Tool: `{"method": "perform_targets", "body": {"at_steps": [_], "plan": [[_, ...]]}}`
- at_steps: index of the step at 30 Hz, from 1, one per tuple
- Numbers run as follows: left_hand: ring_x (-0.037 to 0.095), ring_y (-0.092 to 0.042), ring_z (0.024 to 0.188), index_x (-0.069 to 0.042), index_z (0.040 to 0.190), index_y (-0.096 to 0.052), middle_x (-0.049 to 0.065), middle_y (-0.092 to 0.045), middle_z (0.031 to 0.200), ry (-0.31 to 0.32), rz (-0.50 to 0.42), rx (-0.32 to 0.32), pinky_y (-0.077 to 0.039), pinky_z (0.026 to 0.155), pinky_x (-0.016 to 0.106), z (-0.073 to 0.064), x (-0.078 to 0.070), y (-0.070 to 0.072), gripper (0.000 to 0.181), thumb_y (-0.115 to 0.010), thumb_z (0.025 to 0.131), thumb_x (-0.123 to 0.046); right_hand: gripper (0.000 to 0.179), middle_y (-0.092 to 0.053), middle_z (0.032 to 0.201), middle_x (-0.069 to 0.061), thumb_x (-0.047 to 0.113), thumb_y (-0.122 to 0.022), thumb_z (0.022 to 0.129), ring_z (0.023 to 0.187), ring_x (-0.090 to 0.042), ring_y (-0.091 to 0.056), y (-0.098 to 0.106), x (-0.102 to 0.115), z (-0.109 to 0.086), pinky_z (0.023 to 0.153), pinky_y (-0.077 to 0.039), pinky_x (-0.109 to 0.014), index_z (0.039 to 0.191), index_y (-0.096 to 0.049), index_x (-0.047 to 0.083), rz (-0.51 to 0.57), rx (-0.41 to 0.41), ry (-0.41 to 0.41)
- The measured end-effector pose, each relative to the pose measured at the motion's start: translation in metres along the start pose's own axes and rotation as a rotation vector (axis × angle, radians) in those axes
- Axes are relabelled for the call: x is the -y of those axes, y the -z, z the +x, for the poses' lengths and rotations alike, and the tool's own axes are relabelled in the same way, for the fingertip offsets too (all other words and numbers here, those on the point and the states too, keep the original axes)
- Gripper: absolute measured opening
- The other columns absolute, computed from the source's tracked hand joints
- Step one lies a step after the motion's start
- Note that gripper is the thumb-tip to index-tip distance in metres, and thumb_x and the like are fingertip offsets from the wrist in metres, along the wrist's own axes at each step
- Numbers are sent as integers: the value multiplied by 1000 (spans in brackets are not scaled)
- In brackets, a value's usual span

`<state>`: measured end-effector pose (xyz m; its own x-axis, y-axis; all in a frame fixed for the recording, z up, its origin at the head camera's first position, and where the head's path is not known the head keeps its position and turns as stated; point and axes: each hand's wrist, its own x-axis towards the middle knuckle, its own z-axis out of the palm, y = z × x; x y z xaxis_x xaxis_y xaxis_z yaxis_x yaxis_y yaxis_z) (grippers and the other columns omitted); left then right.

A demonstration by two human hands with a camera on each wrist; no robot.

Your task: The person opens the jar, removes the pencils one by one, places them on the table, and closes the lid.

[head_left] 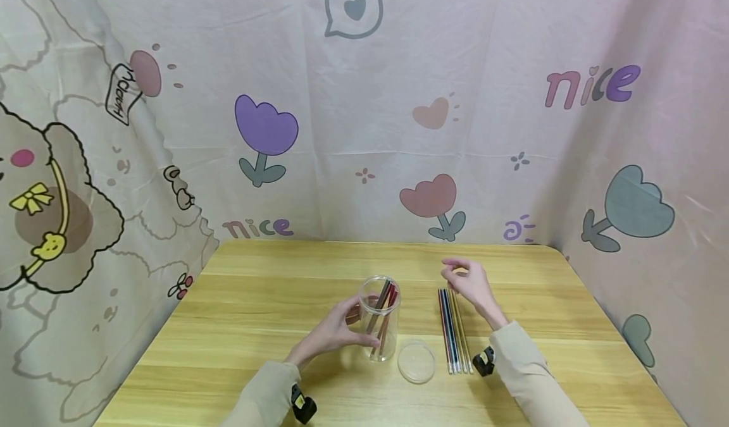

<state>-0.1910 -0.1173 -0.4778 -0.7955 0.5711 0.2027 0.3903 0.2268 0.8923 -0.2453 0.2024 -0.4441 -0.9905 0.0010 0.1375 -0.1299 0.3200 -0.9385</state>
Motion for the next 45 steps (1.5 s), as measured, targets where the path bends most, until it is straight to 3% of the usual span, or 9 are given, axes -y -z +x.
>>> {"method": "perform_targets", "body": {"at_steps": [8,20,29,37,45], "plan": [[38,-56,133,-14,146,-49,16,-59,143,8,0,1,-48,115,45,-1,0,0,80,-88,76,-18,33,-64,93,-8,4,-65,92,59,-4,-57,-8,24,-7,56,-55,-18,123,-65,-8,46,52,33],[38,-56,133,-14,146,-49,16,-58,143,6,9,1,-47,115,46,0,1,0,80,-88,77,-18,33,-63,91,-3,9,-66,95,61,-4,-58,-18,53,-19,56,-51,-17,124,-65,-7,91,120,110],[37,-56,133,-15,147,-48,15,-58,143,0,5,1,-46,116,47,0,1,0,80,-88,77,-18,28,-64,90,-2,10,-66,95,59,-3,-57,-26,71,-29,50,-46,-16,119,-68,-5,65,185,228],[36,-56,133,-15,147,-48,14,-59,143,-4,6,1,-47,116,45,0,1,0,80,-88,77,-18,21,-67,102,-21,8,-66,95,61,-2,-58,-34,78,-35,54,-49,-17,113,-72,-1,20,259,329],[36,-57,132,-14,147,-48,14,-59,143,-11,5,0,-48,115,42,0,1,0,80,-88,77,-18,21,-69,104,-18,10,-69,93,67,-1,-56,-43,81,-36,55,-46,-16,110,-75,0,-77,286,404]]}}
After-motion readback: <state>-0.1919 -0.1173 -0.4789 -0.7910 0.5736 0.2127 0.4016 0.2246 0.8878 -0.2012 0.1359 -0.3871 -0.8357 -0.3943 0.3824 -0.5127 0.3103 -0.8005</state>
